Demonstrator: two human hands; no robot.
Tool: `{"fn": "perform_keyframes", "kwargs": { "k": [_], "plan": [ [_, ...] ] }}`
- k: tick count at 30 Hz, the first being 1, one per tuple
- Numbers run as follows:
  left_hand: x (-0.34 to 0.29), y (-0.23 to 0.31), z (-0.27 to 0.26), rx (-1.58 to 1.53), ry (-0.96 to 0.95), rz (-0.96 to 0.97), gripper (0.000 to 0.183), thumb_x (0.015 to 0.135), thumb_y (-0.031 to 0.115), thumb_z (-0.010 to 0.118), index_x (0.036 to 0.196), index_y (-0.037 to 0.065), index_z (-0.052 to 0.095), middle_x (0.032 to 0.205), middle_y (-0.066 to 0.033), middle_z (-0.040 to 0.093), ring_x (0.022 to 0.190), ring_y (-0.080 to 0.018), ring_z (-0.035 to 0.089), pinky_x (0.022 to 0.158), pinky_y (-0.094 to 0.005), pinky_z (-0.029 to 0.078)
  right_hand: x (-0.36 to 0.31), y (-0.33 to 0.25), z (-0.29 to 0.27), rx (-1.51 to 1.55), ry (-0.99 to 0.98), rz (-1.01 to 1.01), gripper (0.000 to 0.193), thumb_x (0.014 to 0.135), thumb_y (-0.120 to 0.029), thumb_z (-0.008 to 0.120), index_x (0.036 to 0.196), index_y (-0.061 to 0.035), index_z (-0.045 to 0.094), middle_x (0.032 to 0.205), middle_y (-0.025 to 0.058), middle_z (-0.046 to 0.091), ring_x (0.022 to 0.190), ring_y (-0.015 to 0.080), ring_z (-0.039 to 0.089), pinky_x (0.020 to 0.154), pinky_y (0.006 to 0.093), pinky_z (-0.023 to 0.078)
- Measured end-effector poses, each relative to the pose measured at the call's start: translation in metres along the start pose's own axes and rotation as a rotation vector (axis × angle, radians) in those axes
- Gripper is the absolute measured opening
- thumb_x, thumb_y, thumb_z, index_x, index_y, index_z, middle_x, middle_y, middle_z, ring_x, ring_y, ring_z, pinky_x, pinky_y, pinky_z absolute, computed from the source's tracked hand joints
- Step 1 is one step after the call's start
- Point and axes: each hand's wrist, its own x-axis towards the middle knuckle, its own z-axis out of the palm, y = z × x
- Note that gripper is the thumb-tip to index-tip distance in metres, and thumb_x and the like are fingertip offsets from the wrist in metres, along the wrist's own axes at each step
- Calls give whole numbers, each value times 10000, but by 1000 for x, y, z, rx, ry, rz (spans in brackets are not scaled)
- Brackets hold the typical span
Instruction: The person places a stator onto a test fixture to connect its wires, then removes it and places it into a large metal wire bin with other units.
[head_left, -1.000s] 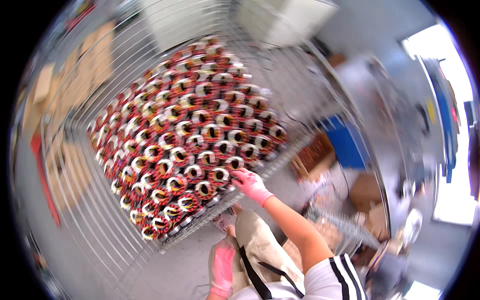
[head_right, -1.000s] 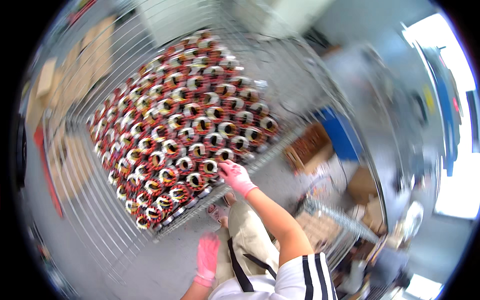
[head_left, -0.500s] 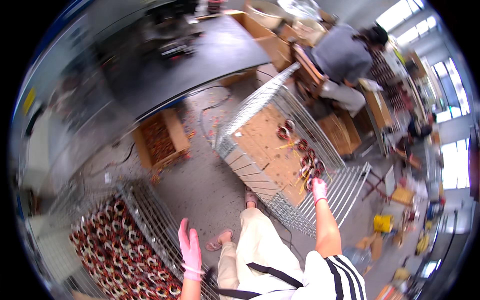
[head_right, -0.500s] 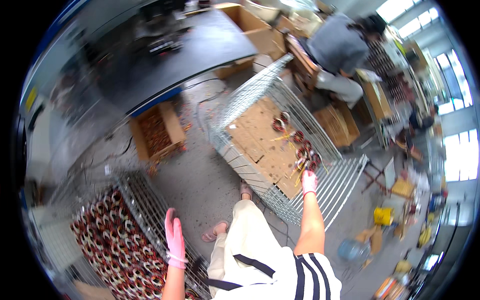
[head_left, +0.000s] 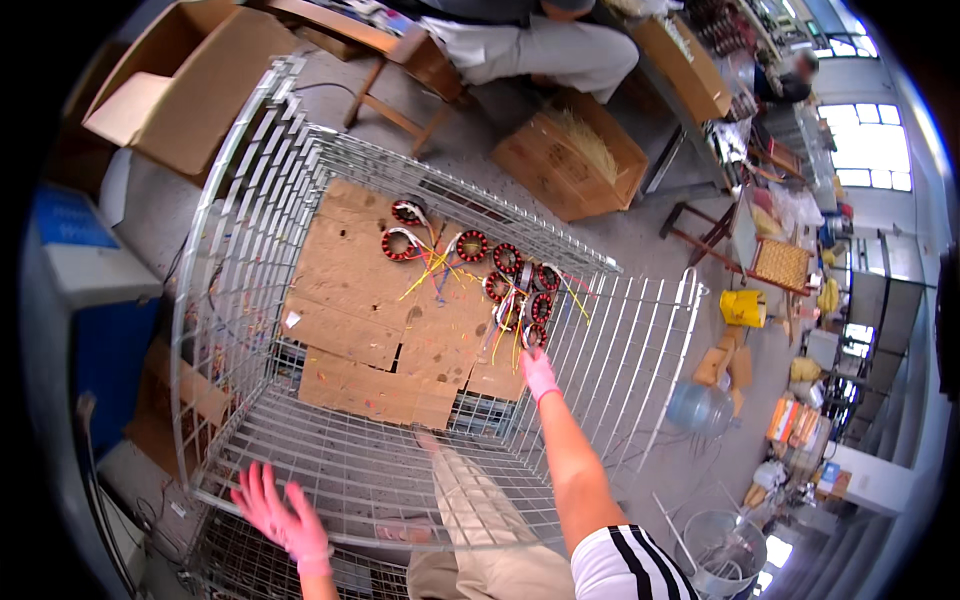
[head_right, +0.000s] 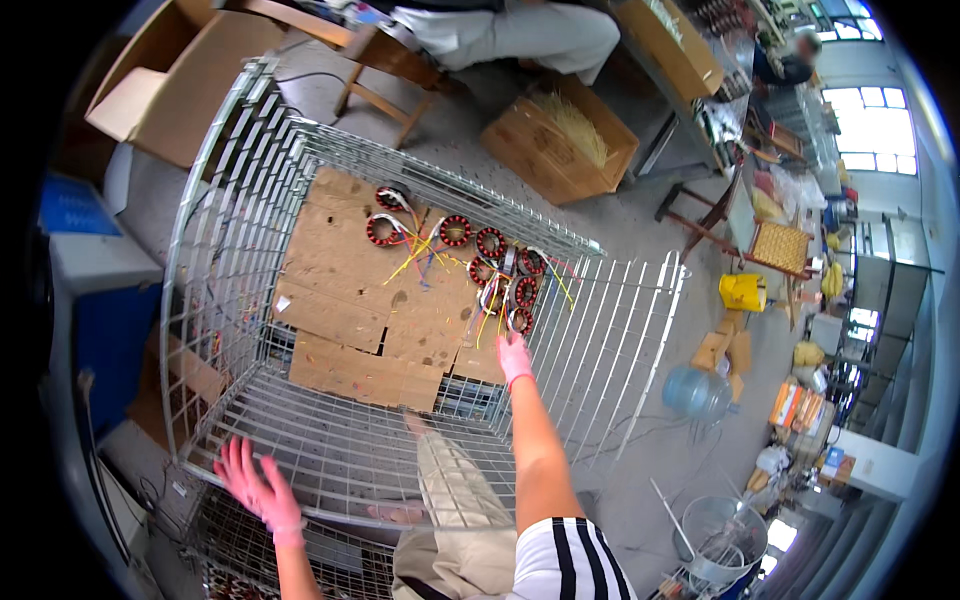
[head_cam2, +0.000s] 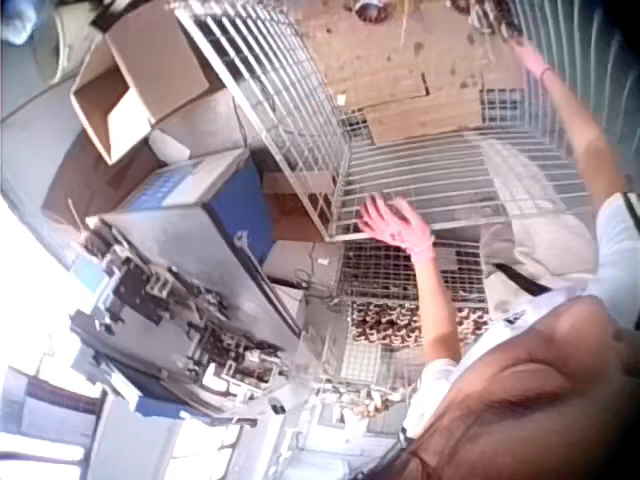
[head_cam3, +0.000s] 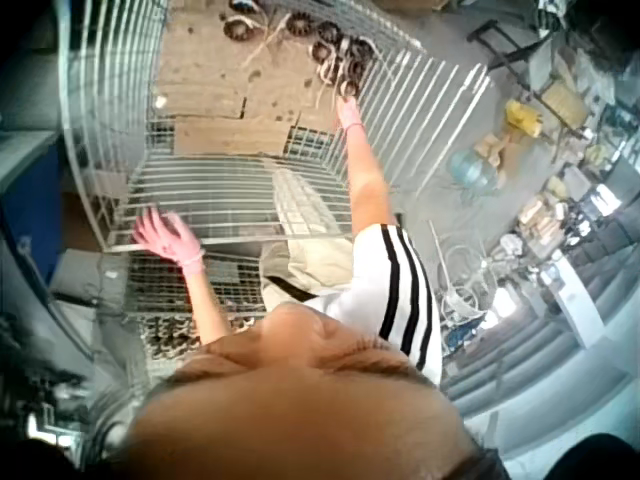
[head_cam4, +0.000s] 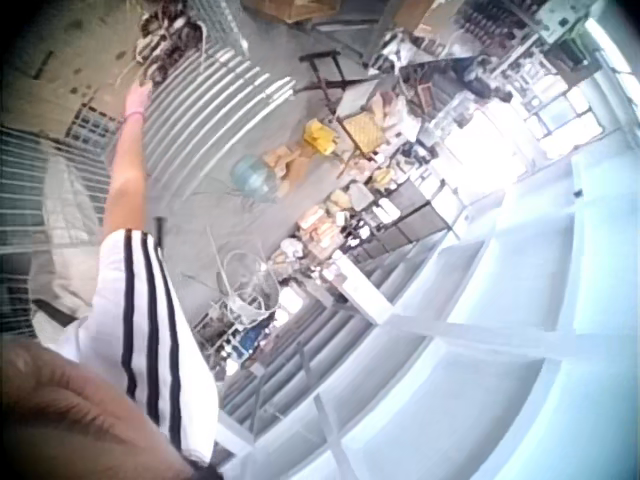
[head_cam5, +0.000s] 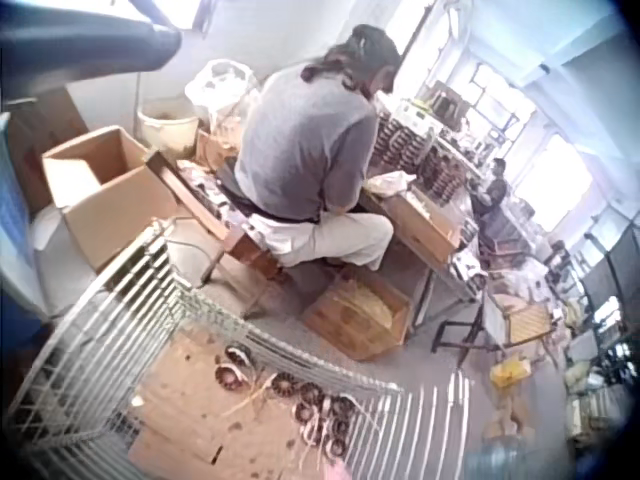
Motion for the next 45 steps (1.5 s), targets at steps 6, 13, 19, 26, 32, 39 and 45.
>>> {"fn": "perform_keyframes", "kwargs": {
  "k": [6,13,19,26,32,39,45],
  "plan": [
    [15,22,-2,126,-140,-7,397,987,272,434,1273,19,542,1301,-158,543,1254,-326,453,1120,-520,209,124,-66,2,-71,257,-264,403,924,-286,424,1204,-28,557,1175,225,583,1106,398,527,957,458,413],
    [33,43,10,111,-165,39,379,993,297,442,1190,19,608,1220,-172,606,1158,-324,535,1067,-518,270,215,-146,24,-537,258,-346,750,770,-565,627,1202,38,516,1168,247,579,1123,385,529,986,434,386],
    [29,30,13,186,-244,56,391,992,307,412,1161,37,638,1213,-132,622,1176,-299,524,1118,-497,205,243,-121,48,-240,292,-136,704,745,-536,698,1136,22,519,1138,202,612,1141,339,540,966,486,395],
    [28,30,17,209,-231,43,378,988,288,412,1159,30,629,1169,-143,631,1140,-299,542,1108,-532,225,251,-127,55,-709,209,-49,722,724,-568,677,1204,-56,509,1182,114,620,1160,320,527,887,510,420],
    [28,33,14,218,-268,35,337,977,254,443,1170,40,617,1191,-139,610,1145,-297,530,1101,-541,224,233,-124,68,-801,76,-198,565,728,-462,628,1154,-101,543,1128,99,642,1125,299,531,862,509,420],
    [23,29,14,178,-219,34,306,957,230,482,1155,49,628,1196,-117,622,1155,-294,529,1108,-529,202,142,-83,132,-853,-161,-267,454,723,-391,566,1086,-118,563,961,68,635,994,258,530,801,372,452],
    [28,36,14,183,-248,19,330,966,273,465,1152,57,632,1192,-118,622,1170,-286,520,1109,-524,197,36,-52,174,-980,-345,-463,292,863,-274,464,1068,-78,533,1024,76,625,1041,182,495,879,398,431]
  ]
}}
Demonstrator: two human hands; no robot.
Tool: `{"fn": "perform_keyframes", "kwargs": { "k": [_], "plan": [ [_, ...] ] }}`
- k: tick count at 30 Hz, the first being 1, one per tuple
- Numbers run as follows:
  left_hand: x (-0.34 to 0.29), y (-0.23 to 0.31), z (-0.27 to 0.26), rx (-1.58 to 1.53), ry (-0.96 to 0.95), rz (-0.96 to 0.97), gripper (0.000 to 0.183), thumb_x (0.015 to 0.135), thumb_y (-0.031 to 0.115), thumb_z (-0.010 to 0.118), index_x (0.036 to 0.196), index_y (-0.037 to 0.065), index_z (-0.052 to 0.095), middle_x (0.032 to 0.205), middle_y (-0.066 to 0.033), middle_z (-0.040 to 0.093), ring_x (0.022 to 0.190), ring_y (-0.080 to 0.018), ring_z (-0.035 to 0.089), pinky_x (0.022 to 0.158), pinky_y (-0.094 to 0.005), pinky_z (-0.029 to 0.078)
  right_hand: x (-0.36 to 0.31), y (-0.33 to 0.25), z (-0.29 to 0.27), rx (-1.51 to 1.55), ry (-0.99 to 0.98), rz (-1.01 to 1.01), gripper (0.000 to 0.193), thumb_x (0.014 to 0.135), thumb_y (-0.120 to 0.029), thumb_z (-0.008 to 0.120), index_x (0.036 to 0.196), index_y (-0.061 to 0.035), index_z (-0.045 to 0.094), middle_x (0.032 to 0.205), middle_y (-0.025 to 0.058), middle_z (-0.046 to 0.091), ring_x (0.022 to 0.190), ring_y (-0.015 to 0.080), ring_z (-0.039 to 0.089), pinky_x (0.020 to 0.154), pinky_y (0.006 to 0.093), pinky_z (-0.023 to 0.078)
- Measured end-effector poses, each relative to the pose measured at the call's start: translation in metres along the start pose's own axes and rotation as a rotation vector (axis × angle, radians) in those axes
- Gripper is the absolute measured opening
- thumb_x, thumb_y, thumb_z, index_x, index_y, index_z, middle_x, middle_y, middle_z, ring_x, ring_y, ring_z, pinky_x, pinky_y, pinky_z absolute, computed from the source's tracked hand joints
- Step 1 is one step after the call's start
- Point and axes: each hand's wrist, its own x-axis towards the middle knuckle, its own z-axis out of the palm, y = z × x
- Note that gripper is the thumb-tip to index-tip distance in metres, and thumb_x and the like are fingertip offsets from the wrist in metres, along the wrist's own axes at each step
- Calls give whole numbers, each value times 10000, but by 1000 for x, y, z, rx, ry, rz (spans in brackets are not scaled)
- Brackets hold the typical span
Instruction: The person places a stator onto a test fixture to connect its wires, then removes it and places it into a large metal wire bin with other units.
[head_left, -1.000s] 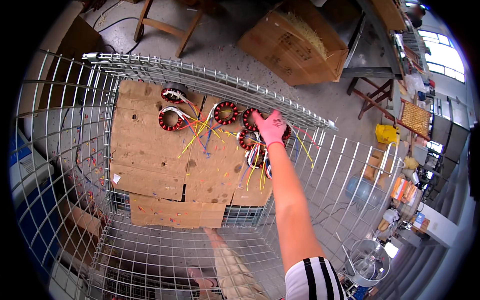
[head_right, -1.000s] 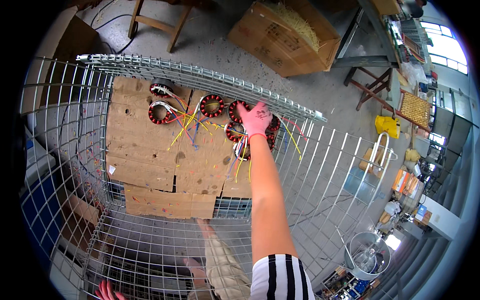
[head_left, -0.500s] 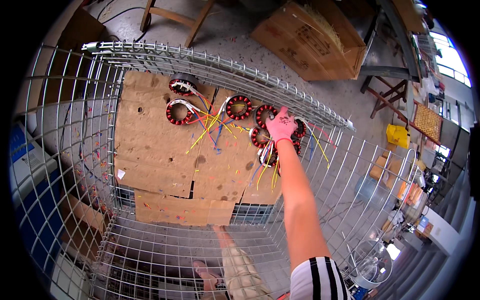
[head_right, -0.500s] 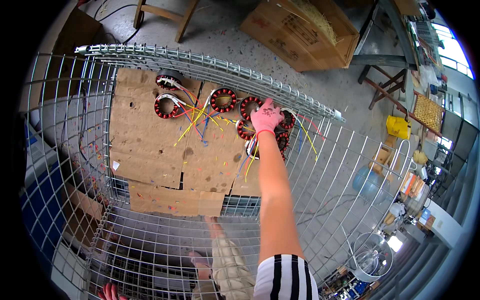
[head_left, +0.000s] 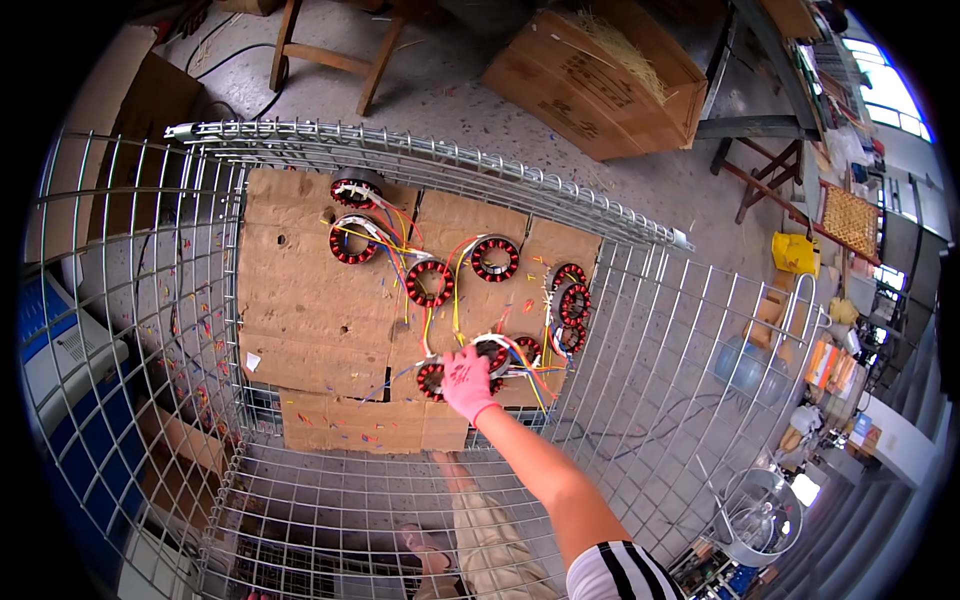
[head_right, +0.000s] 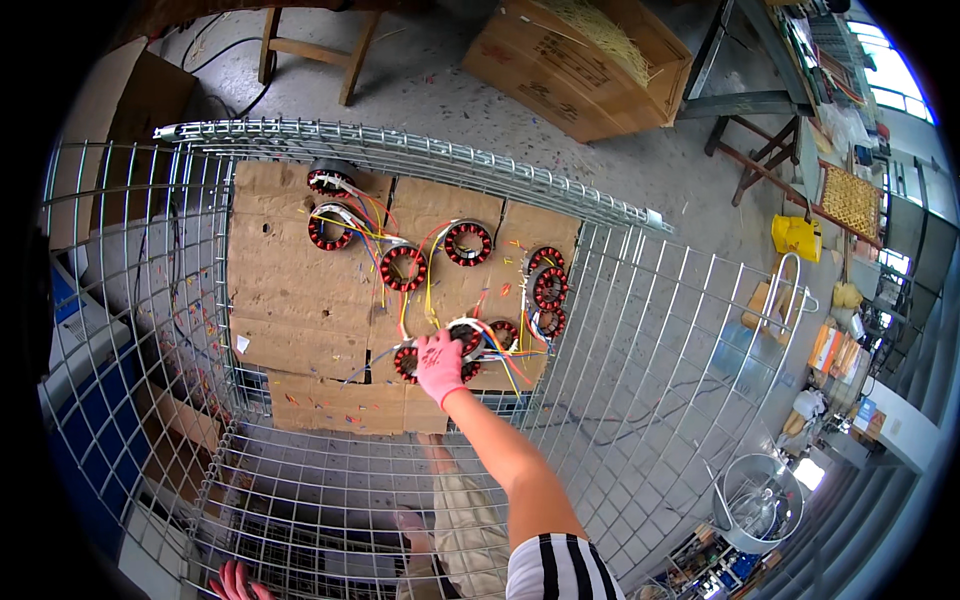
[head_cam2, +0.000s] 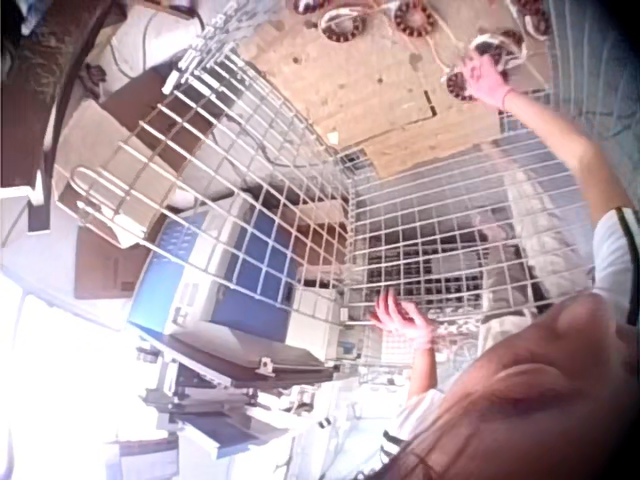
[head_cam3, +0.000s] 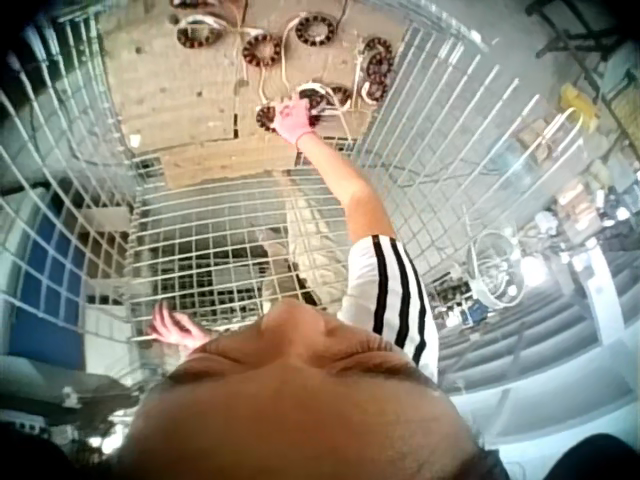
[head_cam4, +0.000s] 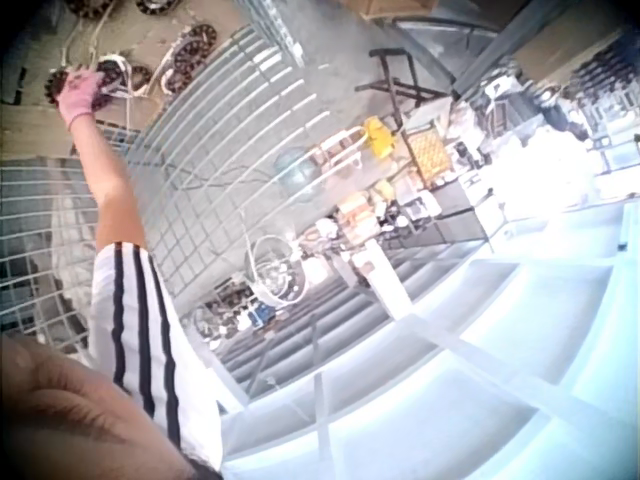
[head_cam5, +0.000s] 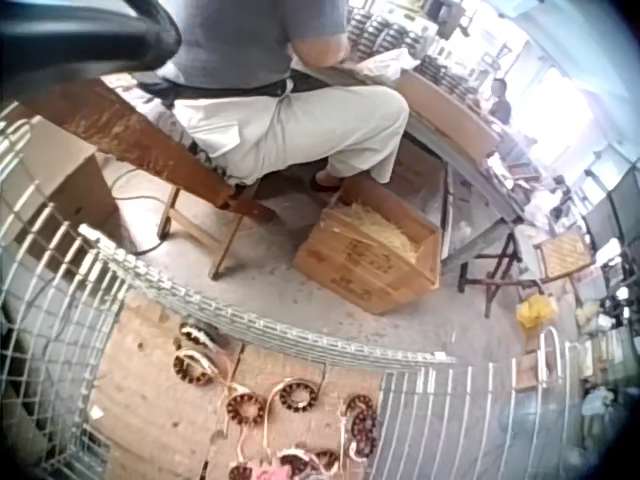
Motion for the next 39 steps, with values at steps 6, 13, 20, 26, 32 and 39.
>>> {"fn": "perform_keyframes", "kwargs": {
  "k": [6,13,20,26,32,39],
  "plan": [
    [0,4,-4,22,-16,41,354,975,305,446,1136,56,639,1186,-115,628,1154,-283,534,1096,-508,221,20,109,-53,812,701,51,275,816,-322,618,905,-62,617,855,154,601,777,343,577,724,425,482],
    [5,-1,9,71,-9,96,364,975,303,436,1140,60,651,1144,-106,647,1099,-281,552,1065,-493,260,77,248,-51,759,445,403,682,831,-539,616,1287,-39,535,1322,220,469,1205,378,486,1005,426,409],
    [-9,-3,5,90,-55,-7,367,978,301,421,1177,76,632,1199,-117,621,1178,-296,505,1108,-507,203,34,168,-6,994,159,301,753,750,-551,705,1336,-137,473,1366,240,381,1229,416,452,1038,435,383],
    [-4,0,6,-21,-37,-8,346,980,283,437,1166,62,627,1221,-108,606,1214,-300,480,1131,-516,153,13,105,46,870,372,224,616,821,-508,634,1317,-168,497,1318,231,421,1157,465,474,986,499,411],
    [-10,-8,5,28,-27,-16,333,970,268,468,1169,56,629,1225,-111,606,1229,-301,467,1132,-509,154,-7,36,48,788,161,-26,535,885,-478,554,1261,-97,560,1321,112,509,1213,365,457,1019,435,395],
    [-9,-7,1,40,-38,13,302,961,207,479,1168,45,627,1205,-108,617,1216,-278,482,1132,-497,183,77,99,-103,901,915,321,628,793,-465,689,1275,-93,537,1318,210,464,1224,409,392,1000,496,356]
  ]
}}
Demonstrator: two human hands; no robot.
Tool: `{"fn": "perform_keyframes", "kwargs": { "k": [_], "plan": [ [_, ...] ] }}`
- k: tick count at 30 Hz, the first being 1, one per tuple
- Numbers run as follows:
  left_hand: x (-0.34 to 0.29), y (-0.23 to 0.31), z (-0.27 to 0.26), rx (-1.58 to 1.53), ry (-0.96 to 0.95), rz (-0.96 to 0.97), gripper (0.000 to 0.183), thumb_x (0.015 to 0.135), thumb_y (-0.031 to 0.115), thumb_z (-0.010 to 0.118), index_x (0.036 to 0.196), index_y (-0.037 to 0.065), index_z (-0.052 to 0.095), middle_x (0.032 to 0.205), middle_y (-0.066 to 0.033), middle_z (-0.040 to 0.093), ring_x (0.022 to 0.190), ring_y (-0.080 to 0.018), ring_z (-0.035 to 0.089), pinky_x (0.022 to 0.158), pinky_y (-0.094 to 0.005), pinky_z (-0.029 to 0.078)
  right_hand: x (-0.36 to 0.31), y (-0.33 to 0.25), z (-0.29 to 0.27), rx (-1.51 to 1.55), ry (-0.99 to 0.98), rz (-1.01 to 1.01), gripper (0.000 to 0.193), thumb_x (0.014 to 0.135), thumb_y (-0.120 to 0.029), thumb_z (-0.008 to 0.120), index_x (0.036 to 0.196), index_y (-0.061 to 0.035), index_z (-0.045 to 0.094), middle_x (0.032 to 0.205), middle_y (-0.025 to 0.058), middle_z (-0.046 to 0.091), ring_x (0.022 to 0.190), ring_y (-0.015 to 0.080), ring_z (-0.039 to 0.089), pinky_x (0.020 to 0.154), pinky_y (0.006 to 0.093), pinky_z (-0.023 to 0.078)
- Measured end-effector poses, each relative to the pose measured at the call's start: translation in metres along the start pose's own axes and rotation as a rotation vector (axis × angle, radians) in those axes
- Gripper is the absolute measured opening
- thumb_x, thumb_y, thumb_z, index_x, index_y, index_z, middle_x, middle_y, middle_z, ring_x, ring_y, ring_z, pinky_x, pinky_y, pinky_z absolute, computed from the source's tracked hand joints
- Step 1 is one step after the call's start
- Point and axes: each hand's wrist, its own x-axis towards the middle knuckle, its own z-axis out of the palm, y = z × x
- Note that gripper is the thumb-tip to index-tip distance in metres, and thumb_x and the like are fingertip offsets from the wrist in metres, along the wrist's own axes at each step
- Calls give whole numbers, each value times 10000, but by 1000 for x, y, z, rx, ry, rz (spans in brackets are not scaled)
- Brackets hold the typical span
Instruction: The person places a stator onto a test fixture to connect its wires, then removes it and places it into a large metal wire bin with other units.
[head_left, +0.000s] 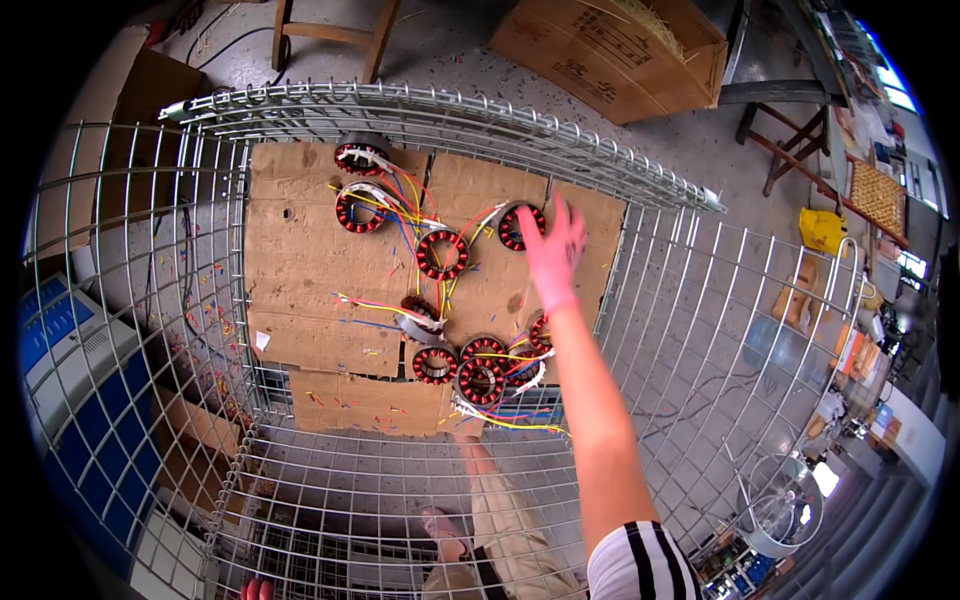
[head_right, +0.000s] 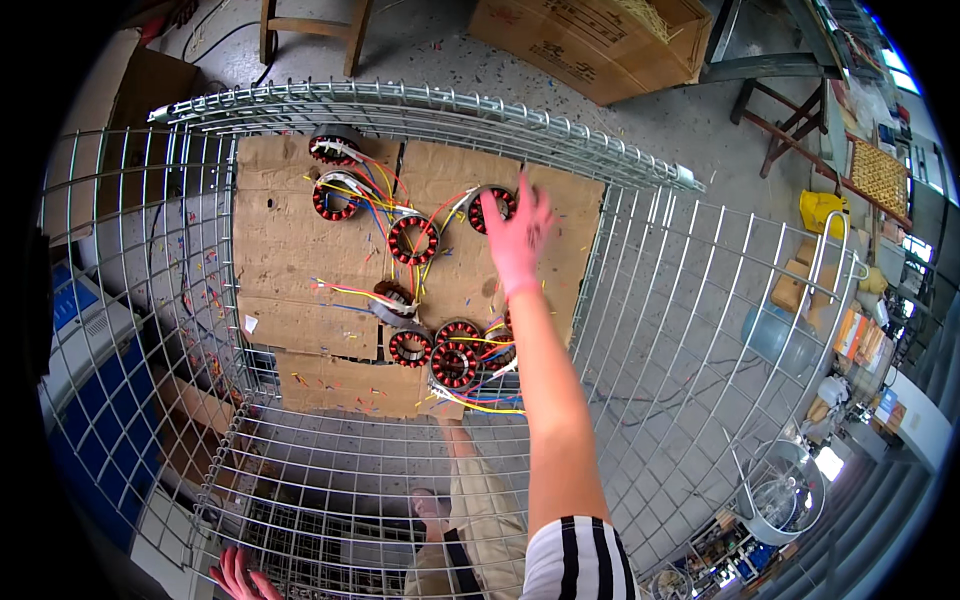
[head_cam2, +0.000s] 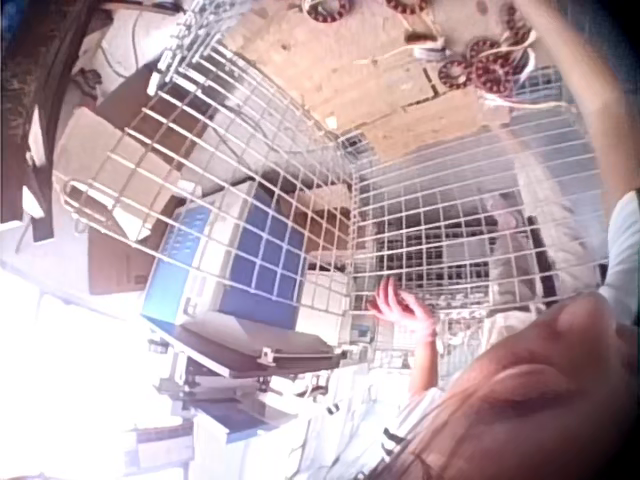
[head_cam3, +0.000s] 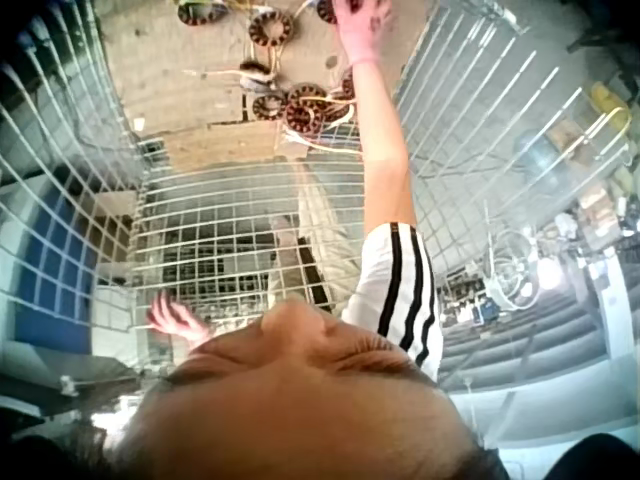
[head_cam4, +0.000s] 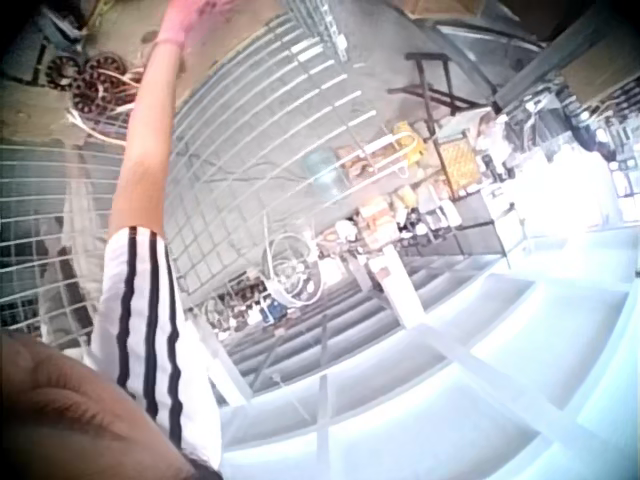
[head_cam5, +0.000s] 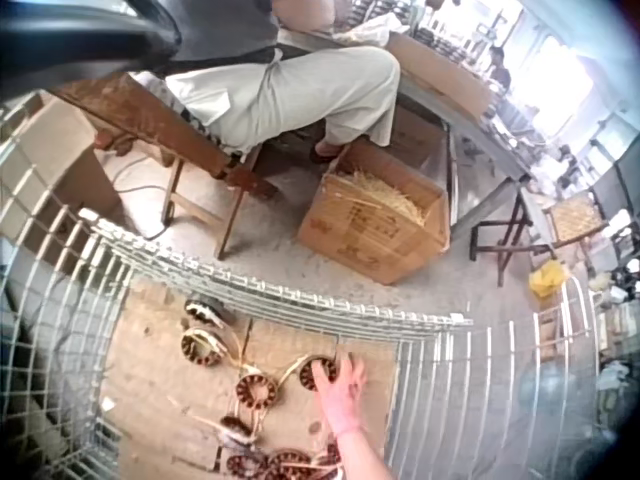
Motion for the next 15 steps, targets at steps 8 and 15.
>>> {"fn": "perform_keyframes", "kwargs": {
  "k": [8,15],
  "plan": [
    [4,1,3,-23,3,42,307,959,176,452,1176,31,613,1219,-128,604,1222,-322,469,1119,-517,191,-52,-70,72,-1219,-360,-488,712,759,-688,534,1313,-241,524,1428,68,405,1375,335,256,1053,657,158],
    [0,-4,3,-113,32,19,339,953,244,479,1194,39,601,1240,-115,596,1231,-279,471,1117,-507,179,-120,-72,34,-993,-849,-376,557,828,-521,549,1226,-131,529,1354,75,442,1334,314,295,1010,601,281]
  ]
}}
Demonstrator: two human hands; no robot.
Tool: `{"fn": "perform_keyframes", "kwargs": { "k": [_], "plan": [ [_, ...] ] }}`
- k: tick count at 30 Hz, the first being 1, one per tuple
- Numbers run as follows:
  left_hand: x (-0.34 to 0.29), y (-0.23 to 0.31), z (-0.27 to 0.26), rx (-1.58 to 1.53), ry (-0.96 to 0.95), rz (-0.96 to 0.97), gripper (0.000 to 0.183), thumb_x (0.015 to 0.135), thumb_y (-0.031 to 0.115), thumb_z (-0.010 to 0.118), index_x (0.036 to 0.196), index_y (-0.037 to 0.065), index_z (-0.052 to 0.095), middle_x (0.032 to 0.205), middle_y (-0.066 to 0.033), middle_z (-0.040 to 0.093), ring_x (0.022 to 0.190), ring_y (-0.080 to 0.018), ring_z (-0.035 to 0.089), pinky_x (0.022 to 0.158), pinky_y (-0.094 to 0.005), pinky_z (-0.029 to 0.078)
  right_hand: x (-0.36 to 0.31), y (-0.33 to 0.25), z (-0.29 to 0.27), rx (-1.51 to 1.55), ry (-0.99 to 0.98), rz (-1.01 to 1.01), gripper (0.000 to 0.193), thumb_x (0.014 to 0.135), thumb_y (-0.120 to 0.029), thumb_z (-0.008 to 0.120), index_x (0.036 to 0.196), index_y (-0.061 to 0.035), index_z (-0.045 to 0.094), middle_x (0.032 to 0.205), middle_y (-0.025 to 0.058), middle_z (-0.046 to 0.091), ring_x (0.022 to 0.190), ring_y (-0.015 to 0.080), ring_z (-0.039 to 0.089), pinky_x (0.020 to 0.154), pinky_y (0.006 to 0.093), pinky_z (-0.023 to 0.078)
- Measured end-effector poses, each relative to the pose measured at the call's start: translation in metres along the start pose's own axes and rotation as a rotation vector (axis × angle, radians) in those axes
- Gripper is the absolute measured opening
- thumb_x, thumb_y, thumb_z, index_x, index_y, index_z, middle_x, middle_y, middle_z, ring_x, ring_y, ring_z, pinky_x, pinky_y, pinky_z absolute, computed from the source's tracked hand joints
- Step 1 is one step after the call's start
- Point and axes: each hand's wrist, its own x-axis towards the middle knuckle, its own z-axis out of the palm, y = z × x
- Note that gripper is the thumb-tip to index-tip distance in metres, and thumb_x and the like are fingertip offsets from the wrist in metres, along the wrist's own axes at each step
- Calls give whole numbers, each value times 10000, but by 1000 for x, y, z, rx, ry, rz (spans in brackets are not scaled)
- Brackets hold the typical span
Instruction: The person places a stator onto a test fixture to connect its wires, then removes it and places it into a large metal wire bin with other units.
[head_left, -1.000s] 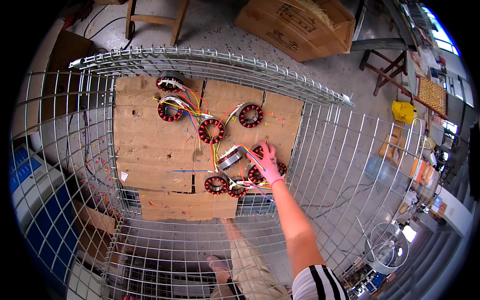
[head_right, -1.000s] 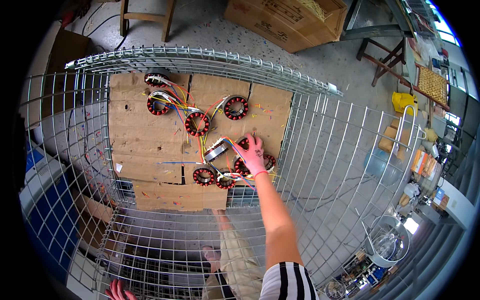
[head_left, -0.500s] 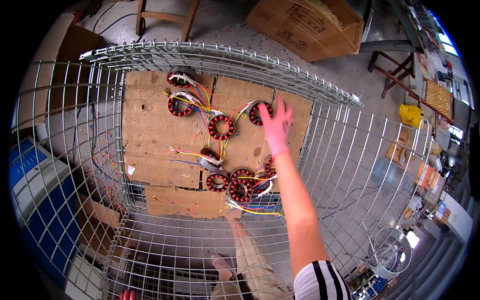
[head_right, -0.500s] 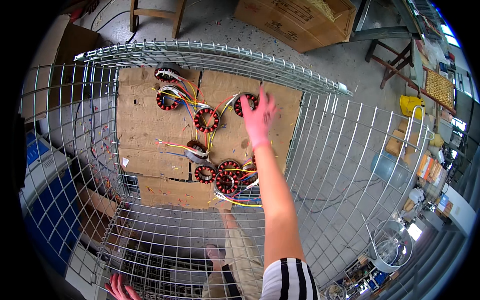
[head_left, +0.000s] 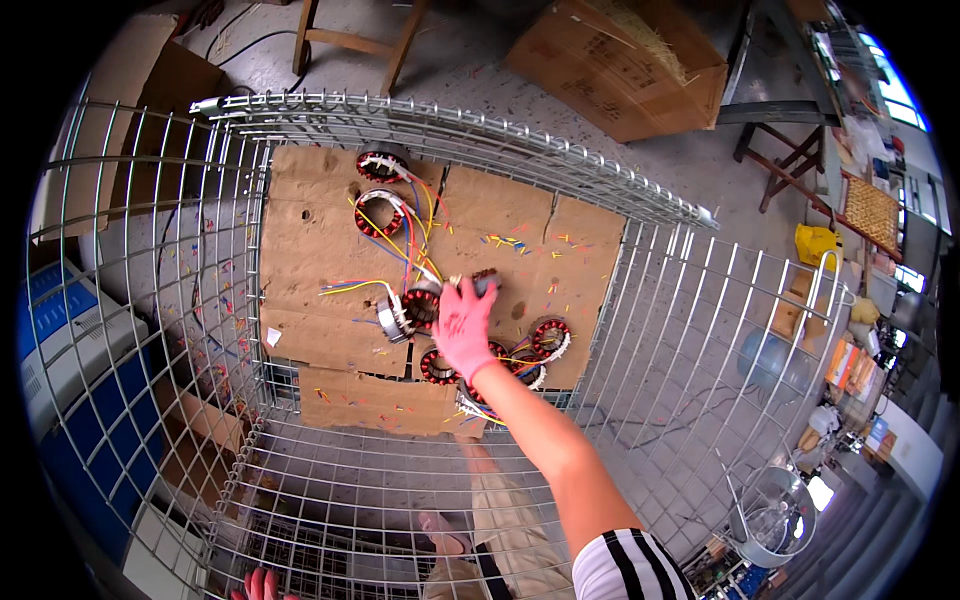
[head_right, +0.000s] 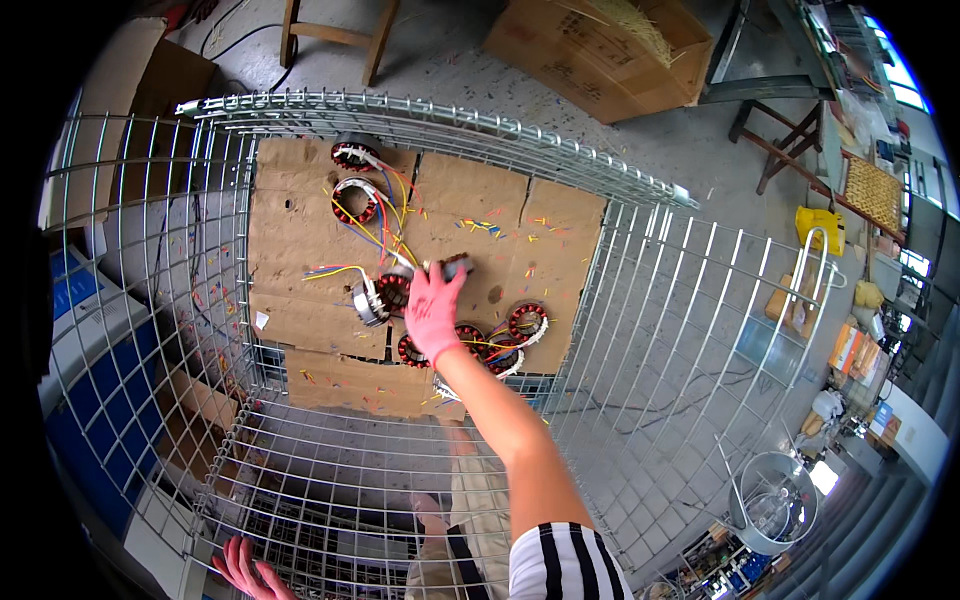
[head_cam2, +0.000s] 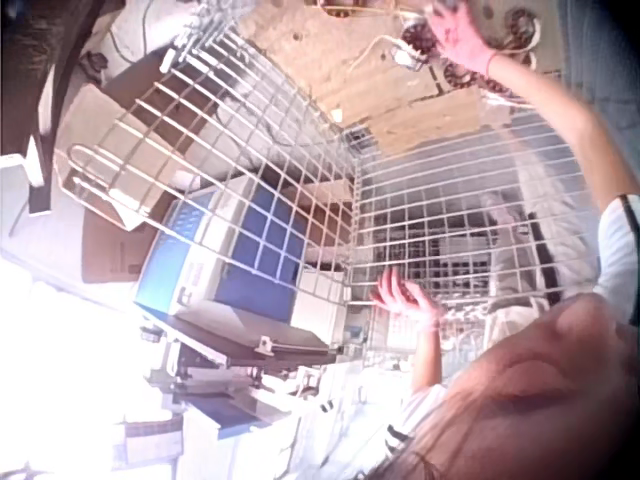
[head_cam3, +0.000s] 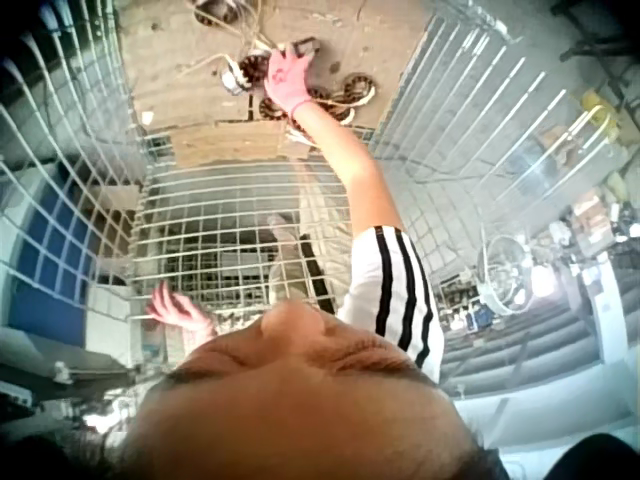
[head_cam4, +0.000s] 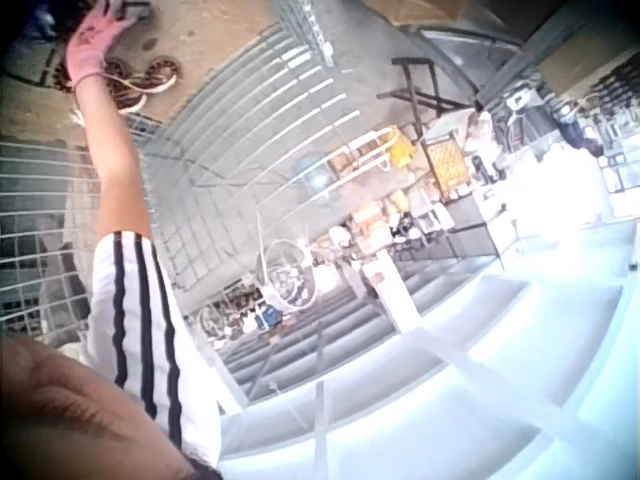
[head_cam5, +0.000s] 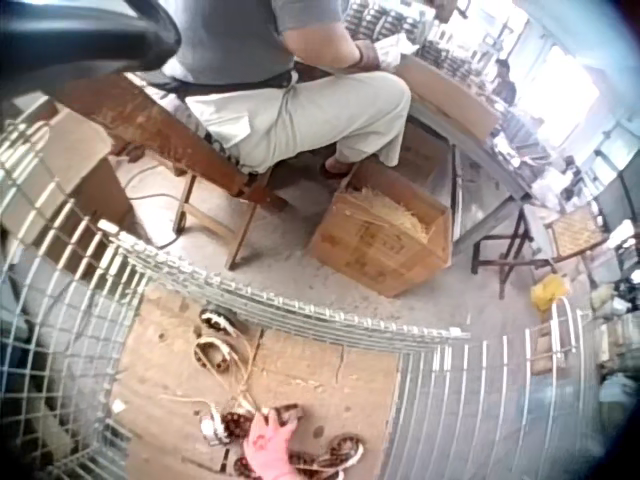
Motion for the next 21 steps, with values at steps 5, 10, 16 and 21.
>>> {"fn": "perform_keyframes", "kwargs": {
  "k": [5,10,16,21],
  "plan": [
    [-2,6,-3,34,9,-42,328,955,247,487,1178,47,619,1227,-109,607,1219,-281,481,1118,-503,172,-82,56,52,820,390,-122,256,870,-289,592,1007,-82,653,1068,93,638,988,284,622,876,384,495],
    [1,7,3,47,45,-2,317,968,210,448,1160,21,616,1198,-135,620,1220,-282,488,1129,-514,186,-43,169,116,232,408,71,416,817,-174,599,1231,-180,561,1194,97,536,1067,326,525,842,461,483],
    [-12,-14,2,33,-10,-14,408,964,257,411,1234,-15,551,1277,-162,546,1261,-326,438,1151,-525,120,-33,181,145,26,323,183,237,845,-161,580,1078,-179,620,1077,84,582,976,298,568,802,389,498],
    [-14,-18,-5,-10,69,-34,359,867,224,543,1161,26,605,1212,-132,579,1198,-331,492,1138,-548,151,-156,190,96,362,-4,396,389,769,-297,646,1031,-14,605,1020,208,610,1033,338,572,889,370,479]
  ]
}}
